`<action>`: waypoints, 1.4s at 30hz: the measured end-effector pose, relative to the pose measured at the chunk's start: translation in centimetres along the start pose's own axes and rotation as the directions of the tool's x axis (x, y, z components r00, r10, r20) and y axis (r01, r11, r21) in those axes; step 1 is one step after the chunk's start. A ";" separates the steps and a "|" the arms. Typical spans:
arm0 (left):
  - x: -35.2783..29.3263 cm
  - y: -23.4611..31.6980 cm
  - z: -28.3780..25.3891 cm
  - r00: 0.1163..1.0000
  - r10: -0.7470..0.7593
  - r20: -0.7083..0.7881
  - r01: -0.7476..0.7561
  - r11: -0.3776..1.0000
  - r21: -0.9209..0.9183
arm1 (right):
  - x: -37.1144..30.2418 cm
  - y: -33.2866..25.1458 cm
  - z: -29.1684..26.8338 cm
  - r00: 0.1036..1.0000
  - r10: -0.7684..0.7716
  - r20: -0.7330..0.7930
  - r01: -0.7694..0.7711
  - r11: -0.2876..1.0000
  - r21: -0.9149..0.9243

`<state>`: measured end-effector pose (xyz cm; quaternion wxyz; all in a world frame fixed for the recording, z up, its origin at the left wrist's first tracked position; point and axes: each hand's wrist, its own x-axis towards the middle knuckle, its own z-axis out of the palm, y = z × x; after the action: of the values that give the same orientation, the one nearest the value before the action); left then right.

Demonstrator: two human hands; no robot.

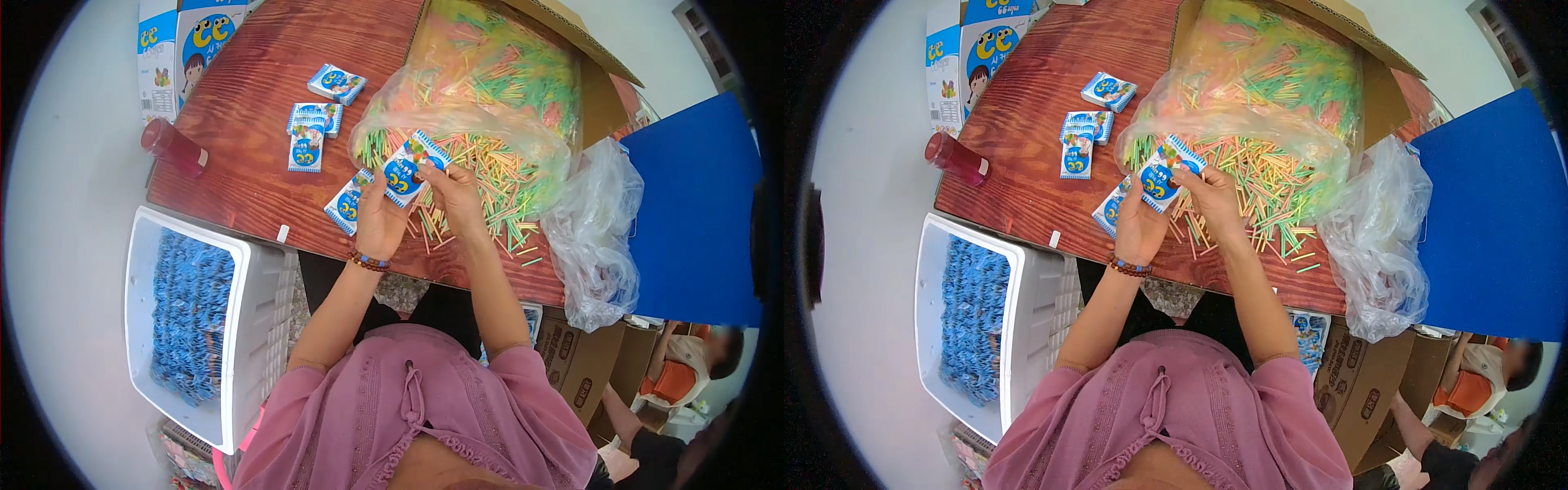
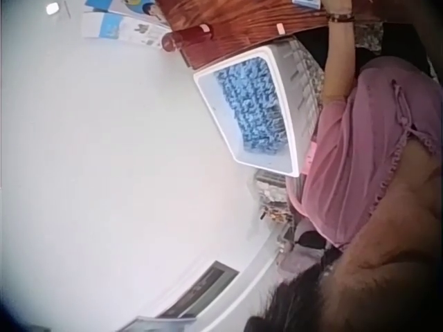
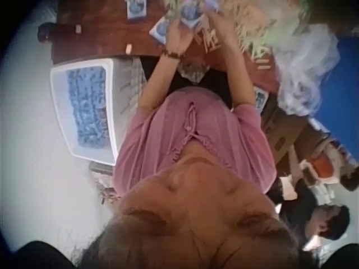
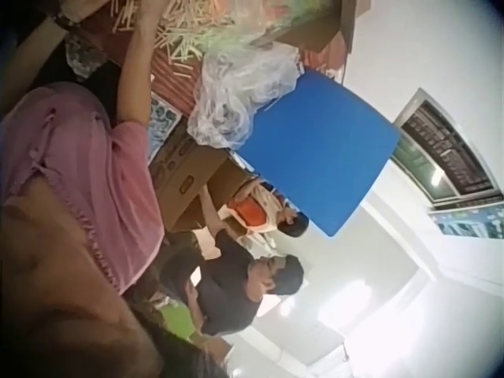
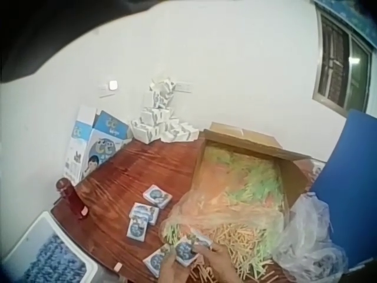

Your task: Packaging small blue packets and colorful sticks into a white plastic bin.

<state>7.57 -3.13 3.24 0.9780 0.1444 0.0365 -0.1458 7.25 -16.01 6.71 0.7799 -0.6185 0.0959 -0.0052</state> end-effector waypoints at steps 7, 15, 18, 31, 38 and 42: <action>-0.1 0.8 -0.5 0.999 0.004 0.038 -0.009 0.993 0.119 | -1.3 -1.8 0.2 0.990 -0.100 -0.095 0.089 0.990 -0.113; -0.7 0.1 -0.4 0.996 -0.071 -0.047 0.073 0.996 0.045 | -0.5 -5.2 0.1 0.812 -0.583 0.009 0.564 0.789 0.242; -1.0 -0.1 -0.2 0.993 -0.117 -0.002 0.116 0.991 0.067 | 0.2 -5.0 1.1 0.812 -0.584 0.025 0.553 0.782 0.288; -1.0 0.0 -0.5 0.992 -0.121 -0.023 0.123 0.987 0.104 | -1.0 -2.0 0.4 0.874 -0.442 0.200 0.453 0.892 -0.007; -0.6 0.6 -1.3 0.995 -0.088 -0.043 0.095 0.968 0.234 | -0.5 -1.9 -1.4 0.931 -0.223 0.290 0.293 0.930 -0.224; -0.3 0.7 -2.3 0.997 -0.055 -0.046 0.061 0.985 0.162 | -1.0 -1.5 -0.6 0.900 -0.103 0.424 0.285 0.874 -0.393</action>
<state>7.43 -1.78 1.26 0.9573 0.2260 0.0489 -0.1736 6.32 -16.86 8.17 0.6160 -0.7752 -0.1264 0.0601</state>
